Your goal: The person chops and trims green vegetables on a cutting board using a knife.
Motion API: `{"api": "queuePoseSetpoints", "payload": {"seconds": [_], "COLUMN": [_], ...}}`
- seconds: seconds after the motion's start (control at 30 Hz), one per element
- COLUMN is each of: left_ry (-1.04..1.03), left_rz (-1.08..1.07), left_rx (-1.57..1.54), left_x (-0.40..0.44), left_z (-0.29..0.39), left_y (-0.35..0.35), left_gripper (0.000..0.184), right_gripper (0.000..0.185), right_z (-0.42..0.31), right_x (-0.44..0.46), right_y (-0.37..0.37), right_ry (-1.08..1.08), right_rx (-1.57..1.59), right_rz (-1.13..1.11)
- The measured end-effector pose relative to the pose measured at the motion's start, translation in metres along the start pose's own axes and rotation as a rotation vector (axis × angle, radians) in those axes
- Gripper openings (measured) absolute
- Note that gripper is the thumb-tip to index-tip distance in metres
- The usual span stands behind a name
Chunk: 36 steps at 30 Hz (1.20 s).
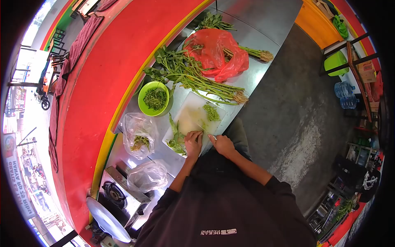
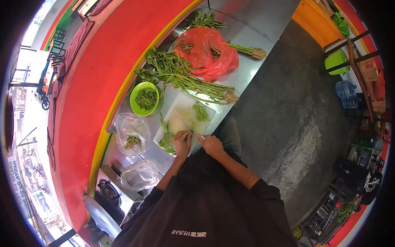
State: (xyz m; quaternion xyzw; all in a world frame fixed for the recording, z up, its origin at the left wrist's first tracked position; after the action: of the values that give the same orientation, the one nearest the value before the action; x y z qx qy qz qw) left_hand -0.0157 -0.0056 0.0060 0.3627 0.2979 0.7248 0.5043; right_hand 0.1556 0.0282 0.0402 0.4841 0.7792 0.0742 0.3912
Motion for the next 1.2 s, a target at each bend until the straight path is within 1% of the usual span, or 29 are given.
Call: {"api": "queuePoseSetpoints", "payload": {"seconds": [0.07, 0.17, 0.37, 0.57, 0.77, 0.97, 1.07, 1.2], "left_ry": [0.008, 0.003, -0.003, 0.013, -0.008, 0.011, 0.001, -0.016], "left_rz": [-0.008, 0.005, -0.002, 0.002, 0.014, 0.000, 0.003, -0.007], "left_rx": [-0.008, -0.009, 0.014, 0.018, 0.014, 0.044, 0.043, 0.063], "left_x": [-0.001, -0.001, -0.001, -0.002, -0.003, -0.005, -0.005, -0.008], "left_z": [0.001, 0.000, 0.002, 0.003, -0.001, -0.001, 0.002, 0.000], "left_y": [-0.001, -0.001, 0.001, 0.000, -0.002, -0.003, -0.001, 0.000], "left_gripper": [0.010, 0.009, 0.009, 0.009, 0.009, 0.012, 0.013, 0.013], "right_gripper": [0.073, 0.074, 0.074, 0.076, 0.076, 0.073, 0.072, 0.072], "right_z": [0.008, 0.011, -0.002, 0.012, 0.000, 0.011, 0.009, -0.001], "right_x": [0.003, 0.011, 0.002, 0.008, 0.008, 0.001, 0.008, 0.011], "right_y": [-0.006, -0.011, 0.000, -0.009, -0.005, -0.008, -0.013, -0.012], "right_ry": [-0.017, 0.033, -0.011, -0.009, 0.000, 0.001, 0.047, 0.036], "right_rx": [-0.001, -0.030, -0.015, -0.065, -0.036, -0.029, -0.050, 0.009], "right_rz": [0.005, -0.008, -0.037, -0.030, -0.029, 0.001, 0.028, 0.002]}}
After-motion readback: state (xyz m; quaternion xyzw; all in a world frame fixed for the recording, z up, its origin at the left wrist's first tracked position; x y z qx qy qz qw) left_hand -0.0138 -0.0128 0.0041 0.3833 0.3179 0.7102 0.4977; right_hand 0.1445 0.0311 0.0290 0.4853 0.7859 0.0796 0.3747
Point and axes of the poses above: each hand's wrist, its own x-axis towards the middle knuckle, its own y-axis out of the back of the hand, z = x × y, the point moved 2 cm from there along x, towards the middle knuckle, and after that the axes turned 12 degrees about x, right-handed, at the moved point
